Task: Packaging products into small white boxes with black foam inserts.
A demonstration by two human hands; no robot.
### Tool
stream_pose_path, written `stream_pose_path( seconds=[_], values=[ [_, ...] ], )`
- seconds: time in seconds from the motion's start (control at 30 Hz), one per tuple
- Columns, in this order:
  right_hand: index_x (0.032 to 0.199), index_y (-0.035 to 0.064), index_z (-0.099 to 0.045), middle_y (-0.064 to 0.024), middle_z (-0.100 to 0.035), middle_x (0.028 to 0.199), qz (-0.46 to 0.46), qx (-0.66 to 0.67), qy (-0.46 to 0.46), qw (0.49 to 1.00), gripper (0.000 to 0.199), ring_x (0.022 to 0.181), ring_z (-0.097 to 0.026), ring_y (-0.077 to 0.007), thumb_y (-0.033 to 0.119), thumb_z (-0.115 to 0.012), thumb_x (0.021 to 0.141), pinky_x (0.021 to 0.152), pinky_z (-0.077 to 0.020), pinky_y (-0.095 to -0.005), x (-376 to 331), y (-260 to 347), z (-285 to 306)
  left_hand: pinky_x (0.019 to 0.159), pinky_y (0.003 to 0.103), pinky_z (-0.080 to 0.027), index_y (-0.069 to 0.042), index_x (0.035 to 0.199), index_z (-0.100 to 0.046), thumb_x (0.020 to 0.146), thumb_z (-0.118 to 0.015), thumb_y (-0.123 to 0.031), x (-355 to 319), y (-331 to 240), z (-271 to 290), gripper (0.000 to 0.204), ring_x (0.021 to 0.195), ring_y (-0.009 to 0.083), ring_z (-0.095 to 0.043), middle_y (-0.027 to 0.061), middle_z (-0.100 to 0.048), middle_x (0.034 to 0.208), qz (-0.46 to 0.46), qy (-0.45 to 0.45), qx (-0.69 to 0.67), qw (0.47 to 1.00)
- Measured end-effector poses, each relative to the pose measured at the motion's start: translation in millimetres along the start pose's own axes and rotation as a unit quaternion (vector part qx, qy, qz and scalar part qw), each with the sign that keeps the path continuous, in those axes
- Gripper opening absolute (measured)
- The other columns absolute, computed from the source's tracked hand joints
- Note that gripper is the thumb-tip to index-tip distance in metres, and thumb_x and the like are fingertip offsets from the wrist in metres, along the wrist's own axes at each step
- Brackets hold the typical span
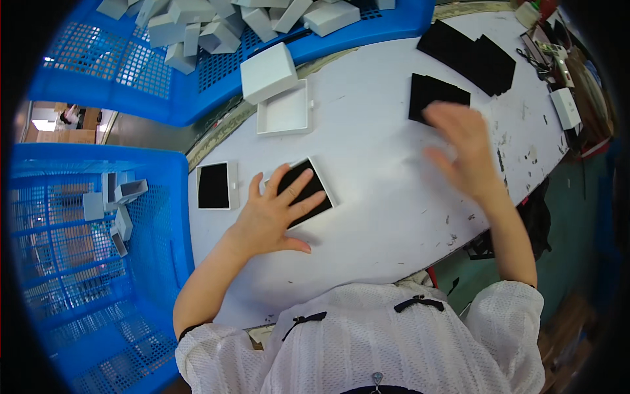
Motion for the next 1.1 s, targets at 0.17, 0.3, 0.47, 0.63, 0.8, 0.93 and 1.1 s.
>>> stream_pose_path(
  seconds=[0.17,0.3,0.47,0.63,0.8,0.93,1.1],
  values=[
    [0.105,0.0039,-0.064,-0.0106,-0.062,0.109,-0.035,-0.130,0.013,0.991,0.036,0.104,-0.055,-0.0260,0.014,-0.071,0.071,0.093,-0.0387,-0.0383,-15.4,-42.7,-7.6,0.099,0.056,-0.022,-0.025,0.124,-0.053,0.071,-0.069,-0.044,27.5,39.9,9.8,0.058,0.125,0.0388,-0.031,0.0117,-0.035,0.142,0.108,-0.183,-0.163,0.964],
    [0.091,0.0012,-0.066,-0.0090,-0.066,0.099,0.068,-0.212,-0.026,0.975,0.021,0.091,-0.060,-0.0221,0.006,-0.065,0.070,0.078,-0.0476,-0.0324,-9.4,-38.9,-19.6,0.100,0.057,-0.022,-0.019,0.101,-0.065,0.073,-0.069,-0.020,62.2,69.1,-7.6,0.028,0.127,0.0437,-0.027,0.0150,-0.033,0.142,0.269,-0.225,-0.097,0.932],
    [0.084,0.0010,-0.064,-0.0084,-0.066,0.093,0.090,-0.193,-0.071,0.974,0.016,0.080,-0.060,-0.0211,0.005,-0.062,0.069,0.070,-0.0461,-0.0316,4.7,-31.4,-5.6,0.104,0.055,-0.022,-0.016,0.094,-0.067,0.071,-0.072,-0.021,72.9,13.2,-0.3,0.024,0.126,0.0430,-0.028,0.0195,-0.034,0.138,0.152,-0.165,-0.167,0.960],
    [0.080,0.0011,-0.063,-0.0081,-0.061,0.085,0.223,-0.136,-0.125,0.957,0.022,0.069,-0.052,-0.0157,0.010,-0.061,0.060,0.060,-0.0398,-0.0294,8.9,44.0,-21.3,0.107,0.050,-0.022,-0.009,0.125,-0.048,0.062,-0.080,-0.024,78.2,-21.4,2.0,0.072,0.126,0.0413,-0.029,0.0209,-0.036,0.136,0.081,-0.123,-0.260,0.954],
    [0.077,0.0000,-0.062,-0.0102,-0.062,0.091,0.315,-0.062,-0.048,0.946,0.021,0.068,-0.050,-0.0148,0.012,-0.059,0.060,0.057,-0.0370,-0.0256,0.3,60.9,-52.6,0.097,0.043,-0.035,0.003,0.139,-0.013,0.052,-0.083,-0.021,84.3,-25.0,-15.7,0.114,0.114,0.0385,-0.038,0.0236,-0.039,0.129,0.069,-0.281,-0.282,0.915],
    [0.079,0.0009,-0.063,-0.0101,-0.062,0.093,0.313,0.009,-0.038,0.949,0.024,0.069,-0.051,-0.0156,0.015,-0.060,0.060,0.060,-0.0406,-0.0260,3.9,65.2,-69.8,0.096,0.043,-0.035,0.003,0.140,-0.017,0.052,-0.082,-0.021,82.9,-19.5,-22.4,0.112,0.108,0.0369,-0.042,0.0205,-0.043,0.128,0.026,-0.298,-0.264,0.917],
    [0.096,0.0031,-0.064,-0.0093,-0.061,0.108,0.204,0.055,-0.092,0.973,0.037,0.092,-0.057,-0.0192,0.021,-0.067,0.063,0.077,-0.0452,-0.0346,-8.9,66.1,-57.8,0.091,0.043,-0.036,-0.001,0.138,-0.030,0.053,-0.081,-0.030,75.4,-11.9,-13.9,0.104,0.105,0.0348,-0.042,0.0179,-0.043,0.125,-0.023,-0.301,-0.145,0.942]
  ],
)
Point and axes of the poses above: each hand's wrist, its own x-axis towards the middle knuckle, its own z-axis out of the back of the hand, y = z × x, the point moved 1 cm from there along x, towards the middle knuckle
